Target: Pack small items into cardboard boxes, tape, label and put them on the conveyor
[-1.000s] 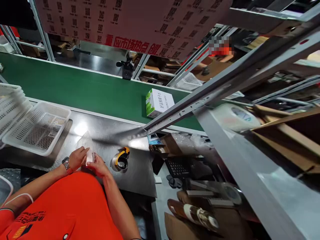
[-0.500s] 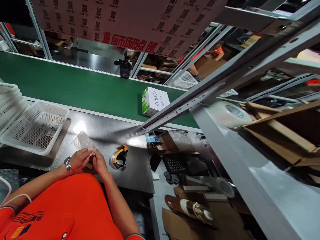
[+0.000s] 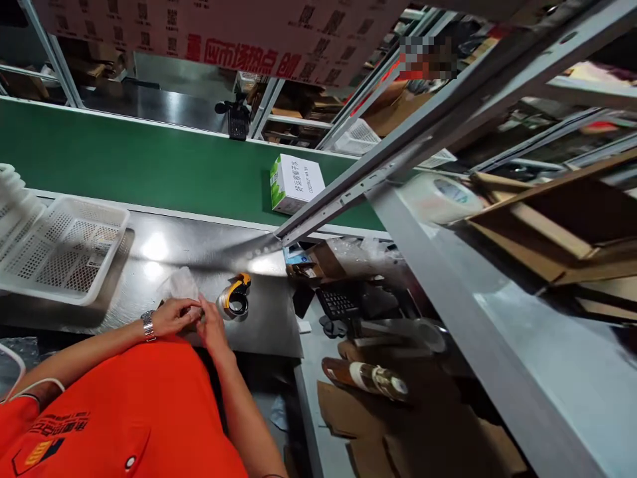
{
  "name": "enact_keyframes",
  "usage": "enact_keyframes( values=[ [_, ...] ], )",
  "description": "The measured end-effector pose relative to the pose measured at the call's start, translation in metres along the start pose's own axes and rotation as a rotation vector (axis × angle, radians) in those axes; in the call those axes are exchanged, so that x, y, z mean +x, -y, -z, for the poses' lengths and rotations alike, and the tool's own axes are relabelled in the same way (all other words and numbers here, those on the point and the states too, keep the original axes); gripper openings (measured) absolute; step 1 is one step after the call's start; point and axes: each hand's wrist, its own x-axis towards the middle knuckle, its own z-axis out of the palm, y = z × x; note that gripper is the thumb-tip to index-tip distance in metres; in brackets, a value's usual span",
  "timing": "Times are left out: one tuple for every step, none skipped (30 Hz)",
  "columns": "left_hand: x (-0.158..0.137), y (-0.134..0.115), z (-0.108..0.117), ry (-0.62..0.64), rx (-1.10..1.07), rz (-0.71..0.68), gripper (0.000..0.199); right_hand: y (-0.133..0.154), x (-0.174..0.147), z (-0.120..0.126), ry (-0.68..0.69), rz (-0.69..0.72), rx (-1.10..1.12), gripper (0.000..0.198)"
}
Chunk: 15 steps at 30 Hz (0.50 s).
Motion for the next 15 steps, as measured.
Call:
enact_keyframes(
  values=[
    [0.002, 0.004, -0.003, 0.062, -0.006, 0.059, 0.043, -0.005, 0.003, 0.004, 0.071, 0.026, -0.096, 0.061],
    [0.004, 0.008, -0.006, 0.12, 0.007, 0.123, 0.043, -0.007, 0.007, 0.008, 0.151, 0.043, -0.192, 0.059],
    [0.006, 0.013, -0.008, 0.171, 0.033, 0.181, 0.043, -0.008, 0.011, 0.011, 0.234, 0.058, -0.286, 0.055],
    [0.008, 0.018, -0.009, 0.21, 0.066, 0.225, 0.043, -0.007, 0.015, 0.013, 0.315, 0.079, -0.381, 0.05],
    [0.008, 0.023, -0.01, 0.239, 0.1, 0.25, 0.043, -0.004, 0.018, 0.014, 0.386, 0.104, -0.471, 0.044],
    [0.009, 0.026, -0.01, 0.26, 0.129, 0.258, 0.044, -0.001, 0.021, 0.014, 0.442, 0.13, -0.547, 0.04],
    [0.009, 0.029, -0.011, 0.272, 0.151, 0.254, 0.045, 0.003, 0.023, 0.013, 0.477, 0.149, -0.605, 0.038],
    [0.009, 0.031, -0.011, 0.288, 0.171, 0.251, 0.046, 0.006, 0.024, 0.012, 0.495, 0.161, -0.643, 0.038],
    [0.008, 0.031, -0.011, 0.306, 0.195, 0.254, 0.046, 0.009, 0.024, 0.01, 0.506, 0.166, -0.664, 0.04],
    [0.008, 0.031, -0.01, 0.322, 0.223, 0.259, 0.045, 0.011, 0.024, 0.007, 0.515, 0.165, -0.675, 0.041],
    [0.007, 0.031, -0.009, 0.331, 0.255, 0.262, 0.045, 0.012, 0.024, 0.004, 0.527, 0.162, -0.682, 0.042],
    [0.006, 0.031, -0.007, 0.331, 0.29, 0.264, 0.046, 0.012, 0.024, 0.001, 0.545, 0.158, -0.693, 0.042],
    [0.005, 0.031, -0.005, 0.316, 0.327, 0.262, 0.048, 0.012, 0.024, -0.003, 0.563, 0.148, -0.705, 0.043],
    [0.003, 0.031, -0.002, 0.286, 0.367, 0.255, 0.05, 0.011, 0.024, -0.007, 0.578, 0.133, -0.716, 0.043],
    [0.002, 0.031, 0.001, 0.247, 0.408, 0.248, 0.053, 0.01, 0.026, -0.011, 0.587, 0.117, -0.724, 0.043]
  ],
)
